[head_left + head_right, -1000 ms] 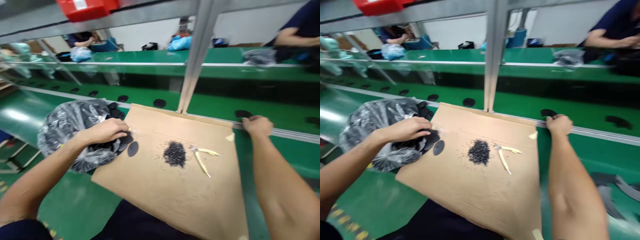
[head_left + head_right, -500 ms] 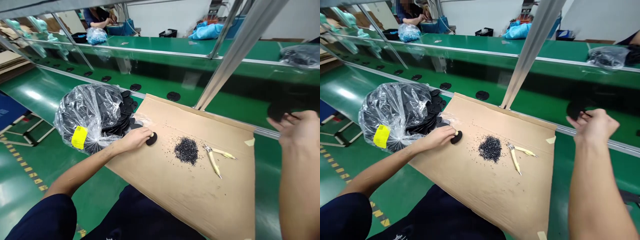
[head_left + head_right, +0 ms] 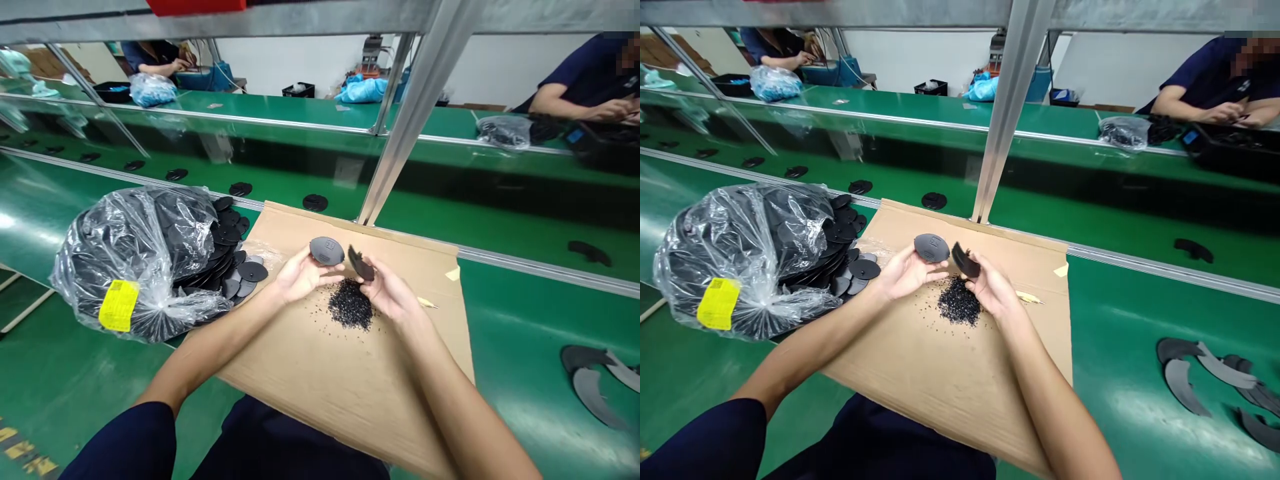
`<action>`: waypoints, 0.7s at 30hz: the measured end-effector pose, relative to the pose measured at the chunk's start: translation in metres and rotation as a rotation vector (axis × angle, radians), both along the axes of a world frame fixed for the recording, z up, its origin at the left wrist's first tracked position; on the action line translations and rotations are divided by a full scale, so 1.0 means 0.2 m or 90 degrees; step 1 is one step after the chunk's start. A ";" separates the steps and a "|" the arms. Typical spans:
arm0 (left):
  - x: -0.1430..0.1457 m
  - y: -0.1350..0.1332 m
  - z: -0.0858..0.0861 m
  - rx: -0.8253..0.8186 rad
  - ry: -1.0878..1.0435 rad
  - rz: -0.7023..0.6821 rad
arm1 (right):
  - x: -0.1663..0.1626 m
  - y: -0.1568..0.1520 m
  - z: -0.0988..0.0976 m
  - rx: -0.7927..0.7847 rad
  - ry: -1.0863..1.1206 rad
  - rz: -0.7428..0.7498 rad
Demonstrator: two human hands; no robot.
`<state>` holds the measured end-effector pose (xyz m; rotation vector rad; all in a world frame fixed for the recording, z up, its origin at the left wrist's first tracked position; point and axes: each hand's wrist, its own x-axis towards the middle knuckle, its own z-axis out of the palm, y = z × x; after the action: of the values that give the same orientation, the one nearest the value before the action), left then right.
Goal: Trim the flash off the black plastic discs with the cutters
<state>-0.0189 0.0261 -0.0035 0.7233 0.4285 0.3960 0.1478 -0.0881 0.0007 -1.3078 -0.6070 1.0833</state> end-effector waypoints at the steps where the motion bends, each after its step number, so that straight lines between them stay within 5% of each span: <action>1: 0.00 0.01 0.00 0.004 -0.003 0.006 | -0.03 0.01 0.00 0.002 0.003 0.014; 6: -0.02 0.05 -0.05 0.206 0.042 0.102 | -0.09 0.03 -0.01 0.019 -0.042 0.013; 11: -0.06 0.06 -0.08 0.401 0.079 0.197 | -0.09 -0.01 0.02 0.018 -0.285 0.012; 15: -0.10 0.03 -0.07 0.528 0.118 0.110 | -0.08 -0.02 0.02 0.003 -0.351 0.069; 21: -0.12 -0.01 -0.06 0.736 0.152 0.088 | -0.09 0.00 0.02 0.001 -0.215 0.119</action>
<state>-0.0436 0.0231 -0.0149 1.8827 0.4574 0.6966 0.1290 -0.0880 0.0042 -1.4677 -0.9979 1.0181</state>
